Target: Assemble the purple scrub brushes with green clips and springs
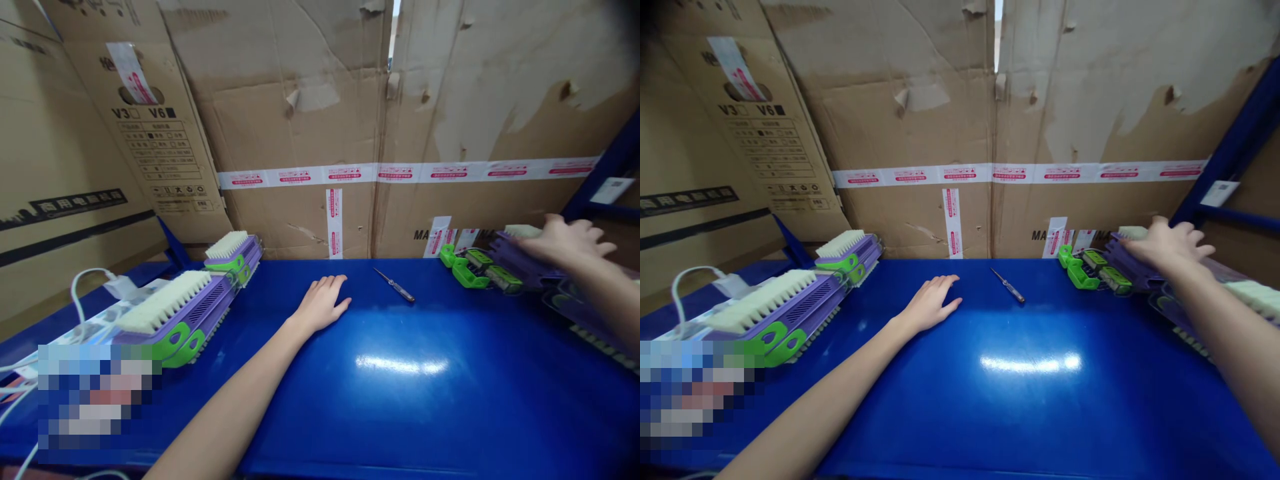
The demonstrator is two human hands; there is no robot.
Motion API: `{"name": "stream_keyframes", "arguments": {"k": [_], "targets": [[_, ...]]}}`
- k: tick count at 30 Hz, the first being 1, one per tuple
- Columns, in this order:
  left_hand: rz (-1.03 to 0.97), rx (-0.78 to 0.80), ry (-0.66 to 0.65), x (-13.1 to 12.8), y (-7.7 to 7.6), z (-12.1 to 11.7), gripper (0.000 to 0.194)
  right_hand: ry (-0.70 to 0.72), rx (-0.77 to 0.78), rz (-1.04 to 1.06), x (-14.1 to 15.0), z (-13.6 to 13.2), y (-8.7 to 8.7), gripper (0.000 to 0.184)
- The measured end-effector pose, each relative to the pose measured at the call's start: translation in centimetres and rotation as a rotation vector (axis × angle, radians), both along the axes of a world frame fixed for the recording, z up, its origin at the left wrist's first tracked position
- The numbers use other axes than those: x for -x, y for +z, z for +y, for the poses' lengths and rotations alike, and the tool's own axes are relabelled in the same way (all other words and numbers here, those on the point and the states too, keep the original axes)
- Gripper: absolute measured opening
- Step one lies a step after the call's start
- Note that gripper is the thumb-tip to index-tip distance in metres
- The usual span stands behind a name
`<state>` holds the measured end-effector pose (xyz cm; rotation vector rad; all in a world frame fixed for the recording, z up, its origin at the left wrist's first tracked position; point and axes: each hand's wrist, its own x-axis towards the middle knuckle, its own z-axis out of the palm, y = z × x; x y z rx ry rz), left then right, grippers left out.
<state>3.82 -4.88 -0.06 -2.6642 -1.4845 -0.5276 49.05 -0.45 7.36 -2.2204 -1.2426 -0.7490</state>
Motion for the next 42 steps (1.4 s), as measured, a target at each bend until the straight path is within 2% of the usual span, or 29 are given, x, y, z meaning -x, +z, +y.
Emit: {"name": "stream_keyframes", "arguments": {"k": [1, 2, 5, 10, 14, 17, 19, 24, 32, 39, 42], "targets": [[0.004, 0.000, 0.003, 0.0, 0.0, 0.0, 0.045, -0.043, 0.037, 0.071, 1.9, -0.6, 0.2, 0.073], [0.009, 0.000, 0.004, 0.0, 0.0, 0.0, 0.043, -0.017, 0.045, 0.071, 4.0, -1.2, 0.3, 0.067], [0.021, -0.005, 0.000, -0.1, 0.1, -0.1, 0.035, 0.191, 0.066, -0.004, 10.4, -2.3, -0.6, 0.056], [0.025, -0.009, -0.016, 0.0, 0.0, -0.1, 0.029, 0.580, 0.201, -0.127, 19.1, -2.6, -4.9, 0.045], [0.031, -0.017, -0.023, 0.1, -0.1, 0.1, 0.028, 0.800, 0.273, -0.243, 22.7, -3.6, -7.6, 0.042], [0.041, -0.021, -0.031, 0.1, -0.1, 0.2, 0.028, 0.932, 0.307, -0.224, 23.2, -4.4, -8.4, 0.041], [0.045, -0.018, -0.034, 0.1, -0.1, 0.3, 0.028, 0.952, 0.331, -0.152, 22.8, -4.5, -8.6, 0.042], [0.056, -0.011, -0.030, 0.0, -0.1, 0.2, 0.029, 0.920, 0.420, 0.001, 21.8, -4.0, -8.9, 0.044], [0.052, 0.000, -0.027, 0.1, 0.0, 0.1, 0.030, 0.899, 0.461, 0.005, 21.8, -4.1, -8.6, 0.044], [0.057, 0.005, -0.028, 0.1, 0.0, 0.1, 0.030, 0.884, 0.444, -0.012, 21.9, -4.4, -8.5, 0.044], [0.067, 0.011, -0.028, 0.1, 0.2, 0.0, 0.030, 0.830, 0.361, -0.051, 21.0, -4.5, -7.4, 0.046]]}}
